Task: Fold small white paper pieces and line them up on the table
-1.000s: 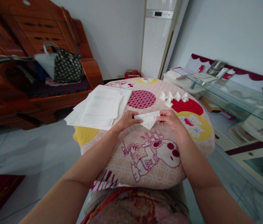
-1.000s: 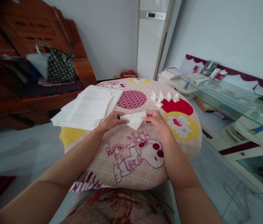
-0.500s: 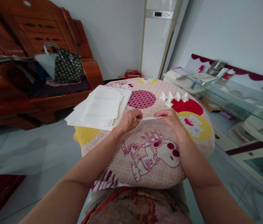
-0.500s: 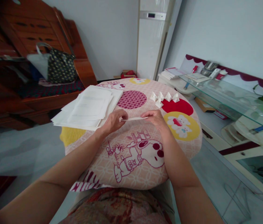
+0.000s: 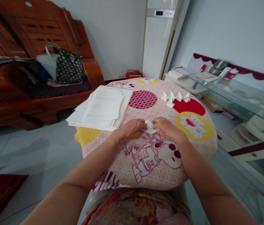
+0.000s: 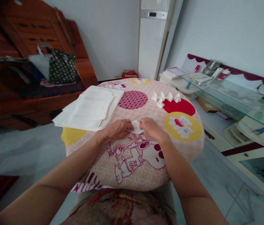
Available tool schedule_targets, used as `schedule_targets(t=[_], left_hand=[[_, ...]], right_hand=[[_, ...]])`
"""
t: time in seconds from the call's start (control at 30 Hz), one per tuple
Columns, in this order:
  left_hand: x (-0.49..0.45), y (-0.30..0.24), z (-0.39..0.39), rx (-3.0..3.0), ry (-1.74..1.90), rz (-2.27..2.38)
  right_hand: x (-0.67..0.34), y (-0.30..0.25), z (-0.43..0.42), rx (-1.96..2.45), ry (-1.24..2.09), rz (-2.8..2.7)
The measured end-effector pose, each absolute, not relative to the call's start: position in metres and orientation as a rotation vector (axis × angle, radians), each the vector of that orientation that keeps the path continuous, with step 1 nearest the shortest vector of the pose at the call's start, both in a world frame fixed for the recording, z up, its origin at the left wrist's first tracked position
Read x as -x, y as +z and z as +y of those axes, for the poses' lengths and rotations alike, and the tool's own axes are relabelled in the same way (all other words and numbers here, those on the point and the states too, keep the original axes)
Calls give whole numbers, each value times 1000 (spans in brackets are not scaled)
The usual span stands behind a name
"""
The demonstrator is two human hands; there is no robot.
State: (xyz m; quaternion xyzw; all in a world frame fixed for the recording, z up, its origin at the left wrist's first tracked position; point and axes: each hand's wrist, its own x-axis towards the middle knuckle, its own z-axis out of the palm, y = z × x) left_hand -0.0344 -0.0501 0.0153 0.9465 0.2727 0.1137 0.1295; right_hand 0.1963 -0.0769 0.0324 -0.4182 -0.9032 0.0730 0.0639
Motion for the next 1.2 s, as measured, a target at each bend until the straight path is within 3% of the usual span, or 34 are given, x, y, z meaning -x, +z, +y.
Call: schedule_targets(t=[0.47,0.83,1.2], left_hand=[[48,9,-34,-2466,417,993],[46,0,-24,-2227,455,1262],[39,5,-28,-2345,350,1429]], right_hand=[[-199,36,-72,1519,770,-2337],[-195,25,-67,1739,729,-2113],[-194,19,-64,1829,689,-2090]])
